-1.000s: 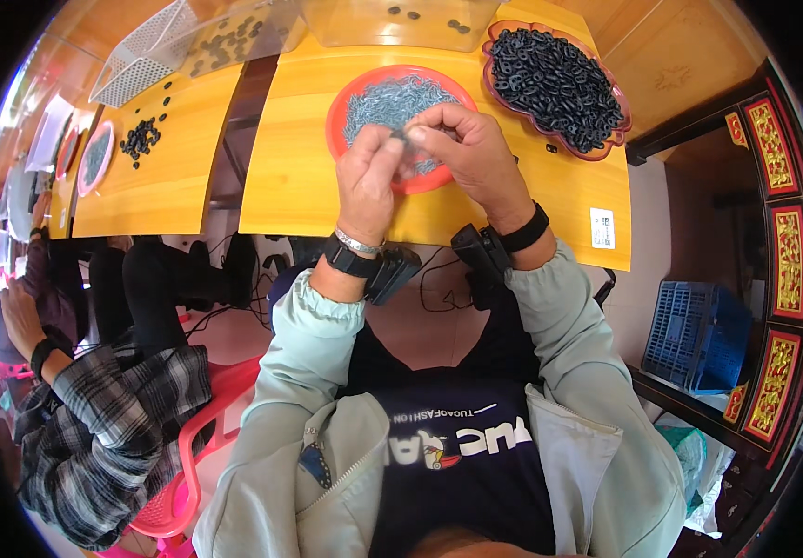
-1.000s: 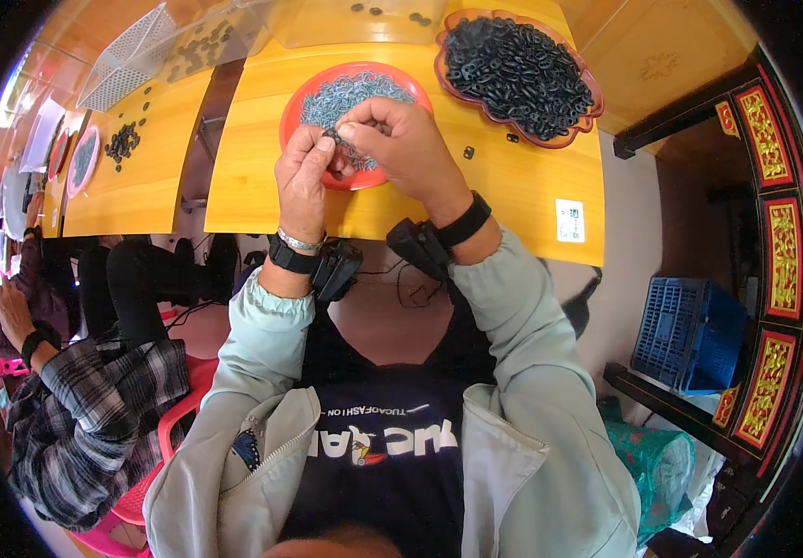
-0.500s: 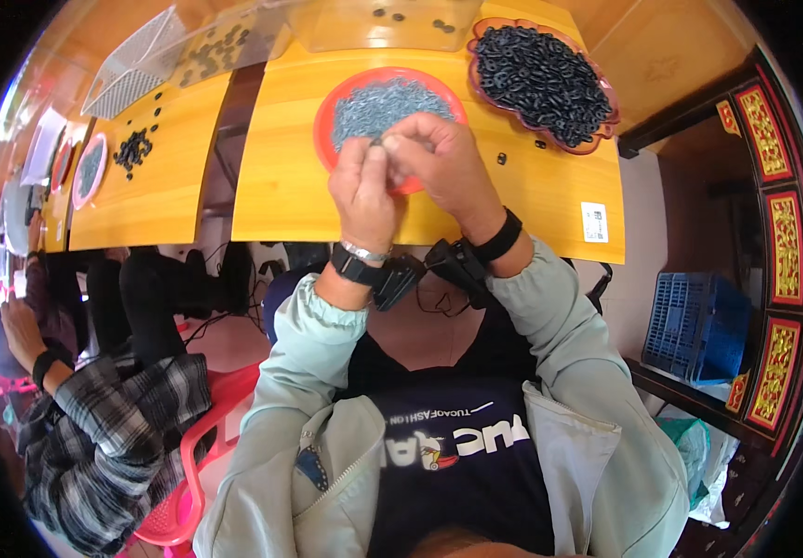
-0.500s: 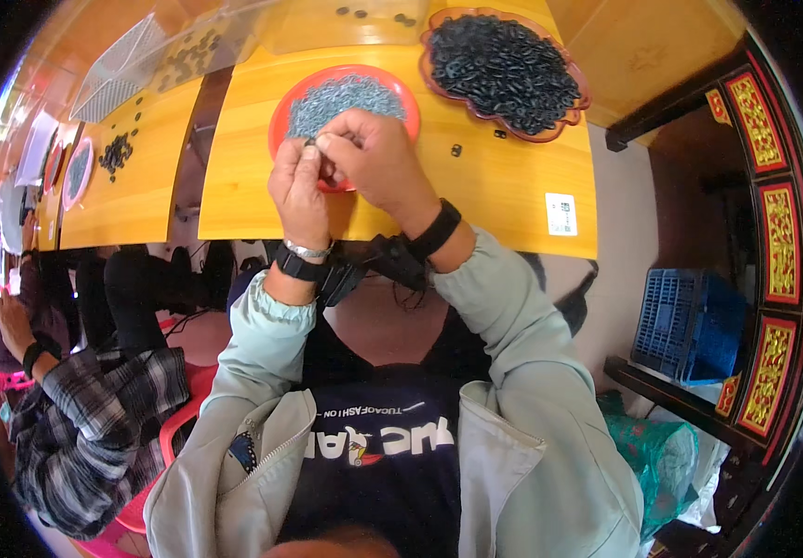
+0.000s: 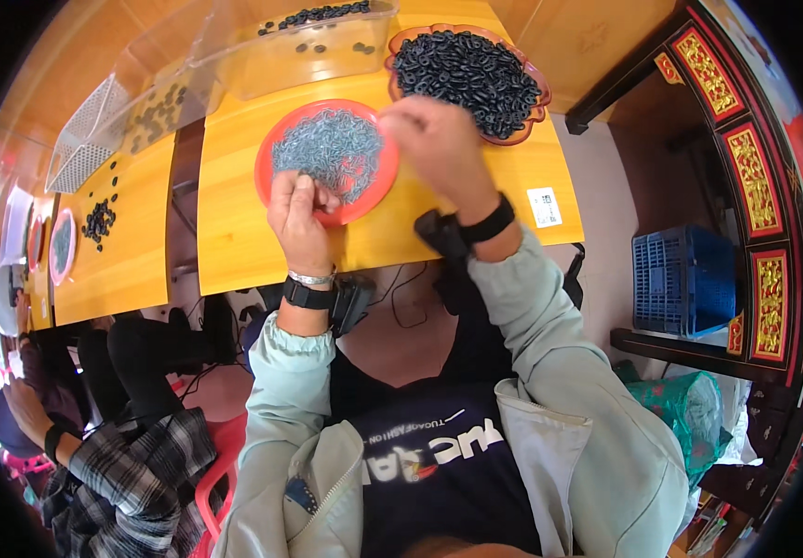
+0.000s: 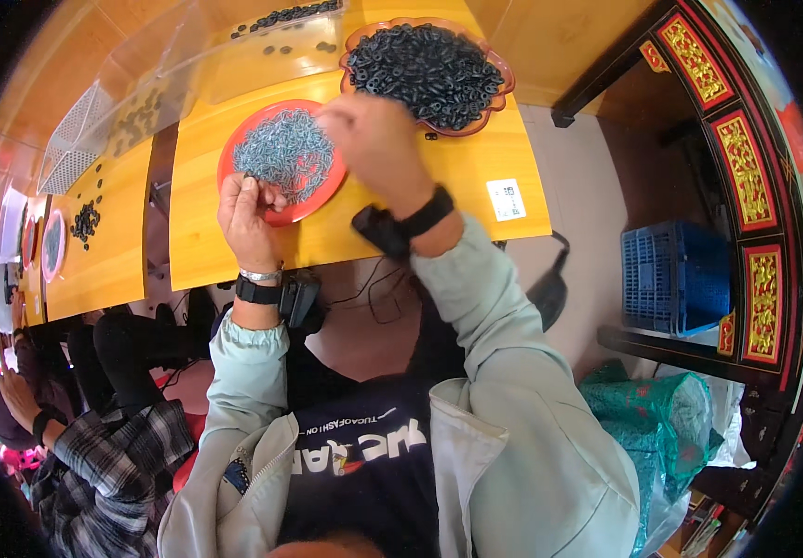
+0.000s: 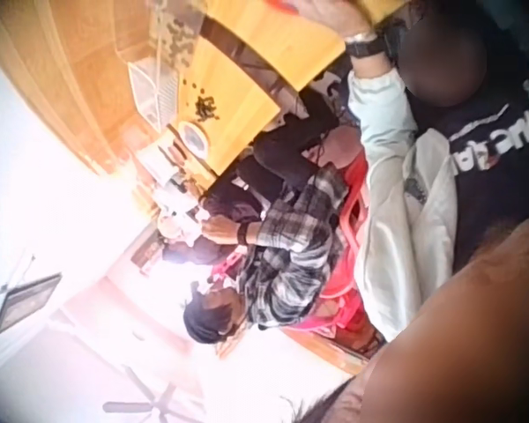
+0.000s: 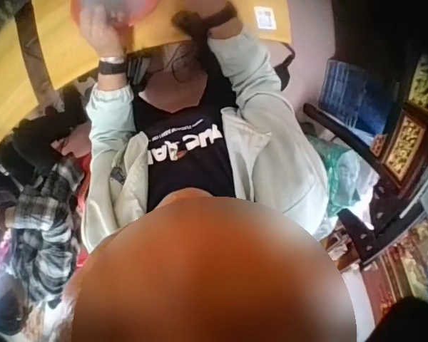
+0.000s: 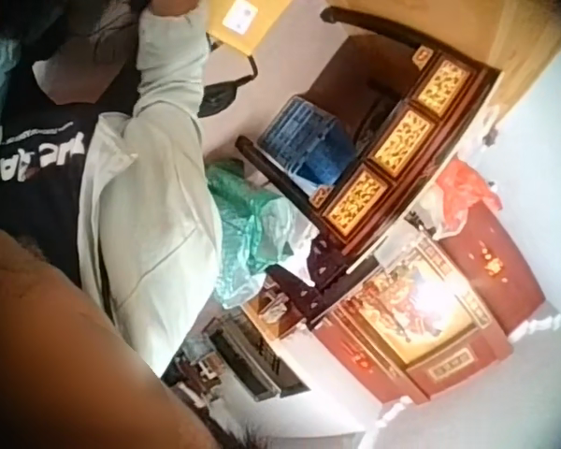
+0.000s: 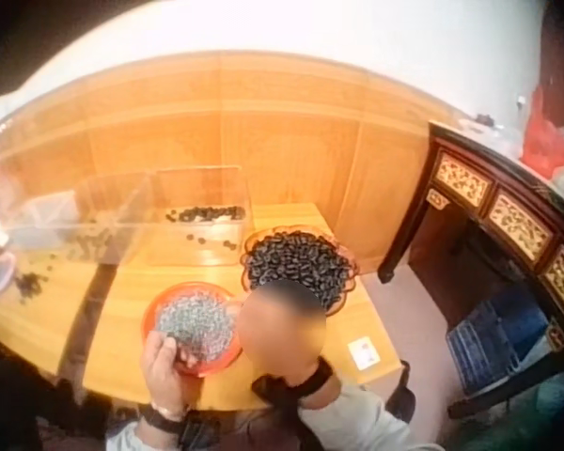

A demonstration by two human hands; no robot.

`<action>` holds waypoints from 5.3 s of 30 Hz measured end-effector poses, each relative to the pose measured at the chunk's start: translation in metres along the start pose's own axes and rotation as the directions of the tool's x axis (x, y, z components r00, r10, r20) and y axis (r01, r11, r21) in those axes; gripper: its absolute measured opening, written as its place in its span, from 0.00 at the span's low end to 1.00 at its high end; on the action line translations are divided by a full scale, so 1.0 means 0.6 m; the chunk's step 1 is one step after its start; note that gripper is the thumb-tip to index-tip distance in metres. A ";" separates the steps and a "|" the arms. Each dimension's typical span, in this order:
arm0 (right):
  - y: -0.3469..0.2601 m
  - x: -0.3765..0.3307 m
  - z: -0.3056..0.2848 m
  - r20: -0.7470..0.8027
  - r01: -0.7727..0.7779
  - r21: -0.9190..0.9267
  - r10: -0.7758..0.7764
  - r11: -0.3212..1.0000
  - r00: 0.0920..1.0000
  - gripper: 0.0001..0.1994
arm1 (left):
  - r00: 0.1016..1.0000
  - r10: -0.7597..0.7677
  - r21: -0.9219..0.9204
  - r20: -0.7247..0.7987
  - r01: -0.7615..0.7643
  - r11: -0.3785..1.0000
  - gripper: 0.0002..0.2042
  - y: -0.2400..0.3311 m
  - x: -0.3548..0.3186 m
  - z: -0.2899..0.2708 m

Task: The recorder is sorting and inspecting small black rings at a manual workstation.

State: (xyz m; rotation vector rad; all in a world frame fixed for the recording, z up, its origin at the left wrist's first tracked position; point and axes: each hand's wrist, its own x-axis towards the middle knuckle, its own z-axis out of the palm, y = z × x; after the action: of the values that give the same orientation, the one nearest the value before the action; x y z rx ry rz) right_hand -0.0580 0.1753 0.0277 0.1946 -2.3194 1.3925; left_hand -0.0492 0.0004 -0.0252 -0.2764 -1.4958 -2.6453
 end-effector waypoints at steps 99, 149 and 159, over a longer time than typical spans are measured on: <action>0.068 -0.056 -0.143 0.388 -0.010 -0.438 0.199 0.899 0.900 0.09 | 0.993 -0.118 0.052 -0.007 0.118 0.992 0.07 0.013 0.012 0.006; -0.040 -0.024 0.034 0.015 0.251 0.053 -0.252 0.967 0.968 0.08 | 0.987 -0.162 -0.058 0.000 0.161 0.985 0.05 0.009 -0.002 0.012; -0.023 -0.026 0.048 -0.008 0.352 -0.043 -0.353 0.935 0.936 0.09 | 0.992 -0.116 -0.040 0.045 0.118 0.992 0.06 0.012 -0.002 0.007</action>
State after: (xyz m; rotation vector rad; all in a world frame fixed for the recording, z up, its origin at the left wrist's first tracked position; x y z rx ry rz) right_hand -0.0474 0.1422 0.0204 0.5561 -2.1628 1.1609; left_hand -0.0461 0.0005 -0.0174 -0.2579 -1.5149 -2.7819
